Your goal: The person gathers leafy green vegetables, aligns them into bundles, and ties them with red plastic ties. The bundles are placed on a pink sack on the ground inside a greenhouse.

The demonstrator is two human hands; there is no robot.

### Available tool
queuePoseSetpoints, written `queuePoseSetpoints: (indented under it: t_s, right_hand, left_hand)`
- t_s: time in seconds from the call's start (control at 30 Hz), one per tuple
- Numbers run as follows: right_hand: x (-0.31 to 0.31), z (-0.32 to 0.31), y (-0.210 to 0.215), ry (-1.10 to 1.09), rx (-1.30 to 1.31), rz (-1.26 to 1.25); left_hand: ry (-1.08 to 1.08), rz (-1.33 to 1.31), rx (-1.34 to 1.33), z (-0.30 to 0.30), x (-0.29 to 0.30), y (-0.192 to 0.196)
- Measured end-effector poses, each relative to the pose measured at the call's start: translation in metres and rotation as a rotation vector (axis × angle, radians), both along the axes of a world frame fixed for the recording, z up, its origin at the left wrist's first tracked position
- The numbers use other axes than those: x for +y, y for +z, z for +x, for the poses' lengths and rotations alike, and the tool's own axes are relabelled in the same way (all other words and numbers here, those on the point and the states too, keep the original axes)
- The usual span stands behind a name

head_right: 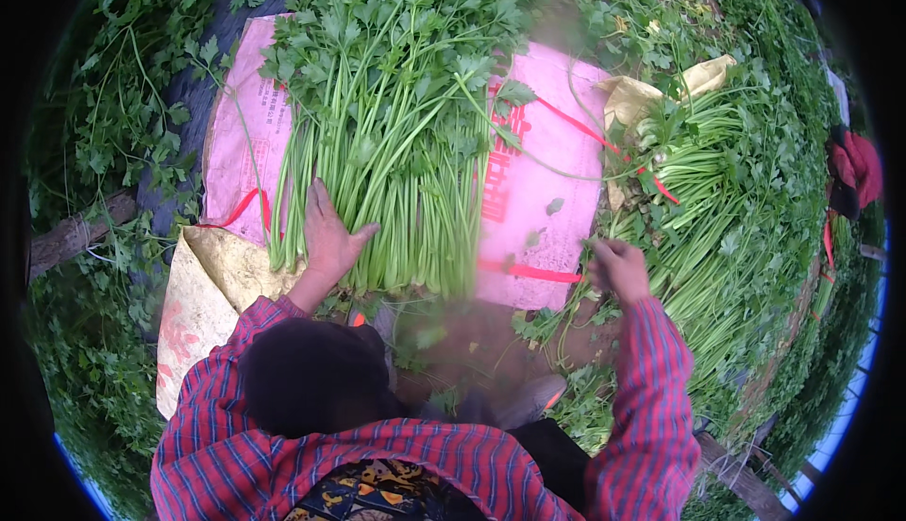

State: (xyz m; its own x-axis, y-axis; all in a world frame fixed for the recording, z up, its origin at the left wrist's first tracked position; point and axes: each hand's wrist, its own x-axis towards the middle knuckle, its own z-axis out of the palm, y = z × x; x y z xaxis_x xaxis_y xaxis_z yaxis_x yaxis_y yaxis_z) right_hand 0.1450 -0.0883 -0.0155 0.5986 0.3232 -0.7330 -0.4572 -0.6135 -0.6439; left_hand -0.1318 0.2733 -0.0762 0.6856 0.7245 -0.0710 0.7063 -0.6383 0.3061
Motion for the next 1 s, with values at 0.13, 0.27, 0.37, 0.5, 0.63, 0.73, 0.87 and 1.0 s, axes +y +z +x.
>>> queuePoseSetpoints:
  t_s: [0.13, 0.27, 0.37, 0.5, 0.63, 0.73, 0.87, 1.0]
  right_hand:
    - [0.14, 0.007, -0.091, -0.485, 0.217, 0.12]
    - [0.164, 0.04, -0.113, -0.878, 0.228, 0.294]
    - [0.16, 0.077, -0.098, -0.933, 0.144, 0.311]
    - [0.167, 0.088, -0.092, -0.927, 0.172, 0.239]
    - [0.178, 0.072, -0.116, -1.02, 0.232, 0.222]
    - [0.18, 0.085, -0.127, -0.966, 0.135, 0.269]
    - [0.172, 0.135, -0.102, -1.017, 0.011, 0.377]
    - [0.167, 0.164, -0.06, -0.964, -0.162, 0.357]
  left_hand:
    - [0.022, -0.024, 0.132, 0.002, -0.007, -0.013]
    - [0.074, -0.084, 0.159, 0.003, -0.009, -0.019]
    - [0.049, -0.069, 0.149, 0.002, -0.011, -0.02]
    - [0.03, -0.057, 0.105, 0.001, -0.01, -0.025]
    - [0.018, -0.099, 0.18, 0.001, -0.008, -0.029]
    - [0.003, -0.055, 0.198, 0.001, -0.007, -0.031]
    - [-0.018, -0.038, 0.205, 0.002, -0.009, -0.034]
    - [-0.025, -0.033, 0.197, 0.001, -0.008, -0.036]
